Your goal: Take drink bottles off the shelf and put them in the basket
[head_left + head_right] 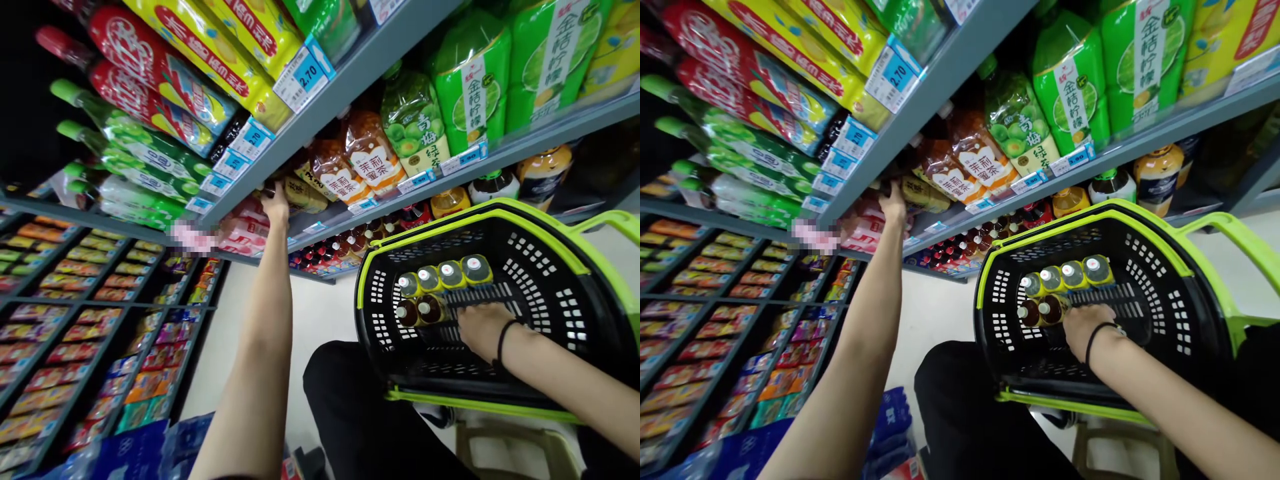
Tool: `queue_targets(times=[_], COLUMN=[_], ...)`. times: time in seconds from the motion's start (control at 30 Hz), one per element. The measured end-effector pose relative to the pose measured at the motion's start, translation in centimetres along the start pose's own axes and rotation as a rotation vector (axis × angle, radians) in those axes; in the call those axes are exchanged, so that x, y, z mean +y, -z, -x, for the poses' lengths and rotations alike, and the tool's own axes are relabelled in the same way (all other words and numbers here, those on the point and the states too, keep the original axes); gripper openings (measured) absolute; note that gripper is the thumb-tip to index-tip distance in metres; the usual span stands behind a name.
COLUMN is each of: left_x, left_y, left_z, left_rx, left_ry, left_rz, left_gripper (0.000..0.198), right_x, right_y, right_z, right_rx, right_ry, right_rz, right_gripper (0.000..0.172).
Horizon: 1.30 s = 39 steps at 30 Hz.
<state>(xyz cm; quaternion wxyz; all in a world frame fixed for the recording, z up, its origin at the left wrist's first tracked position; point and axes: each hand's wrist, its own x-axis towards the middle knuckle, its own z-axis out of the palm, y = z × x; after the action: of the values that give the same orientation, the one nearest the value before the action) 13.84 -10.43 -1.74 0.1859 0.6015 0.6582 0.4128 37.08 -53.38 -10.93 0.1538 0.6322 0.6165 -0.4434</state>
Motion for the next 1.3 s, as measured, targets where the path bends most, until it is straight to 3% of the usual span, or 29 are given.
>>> queue_targets(times=[0.2,0.43,0.63,0.73,0.83,0.93,1.07,1.17,1.3], left_x=[-1.9,-1.9,-0.9,-0.3,1.0,2.7,3.8,3.4,1.9], left_y=[0.8,3.4,7.4,9.6,10.6,9.8,6.5,3.2,0.5], left_z=[1.4,5.4,14.0,19.6,24.9,29.0,31.3,31.2,30.6], left_rx=[-0.033,0.108,0.16,0.038,-0.166,-0.334,-0.543,-0.654,-0.764], left_ry=[0.091,0.145,0.051,0.02,0.02,0.071,0.138,0.243,0.393], left_rz=[0.32,0.605,0.68,0.723,0.739,0.771,0.898,0.963,1.001], left_gripper=[0.067,0.051,0.04,0.037,0.046,0.051,0.06,0.065,0.068], right_x=[0.4,1.1,1.5,1.1,0.5,0.0,0.2,0.5,1.0], right_y=[-0.3,-1.0,-1.1,-0.1,1.4,2.3,2.3,1.8,1.1], right_z=[-0.4,-0.7,-0.2,-0.3,-0.9,-1.3,0.1,1.5,1.4], right_rx=[0.001,0.047,0.169,0.289,0.367,0.305,0.01,-0.103,0.086], right_ry=[0.016,0.015,0.065,0.154,0.218,0.288,0.48,0.433,0.378], right_rz=[0.002,0.025,-0.092,-0.249,-0.477,-0.92,-1.752,-1.955,-1.97], right_gripper=[0.037,0.04,0.033,0.036,0.053,0.074,0.07,0.072,0.061])
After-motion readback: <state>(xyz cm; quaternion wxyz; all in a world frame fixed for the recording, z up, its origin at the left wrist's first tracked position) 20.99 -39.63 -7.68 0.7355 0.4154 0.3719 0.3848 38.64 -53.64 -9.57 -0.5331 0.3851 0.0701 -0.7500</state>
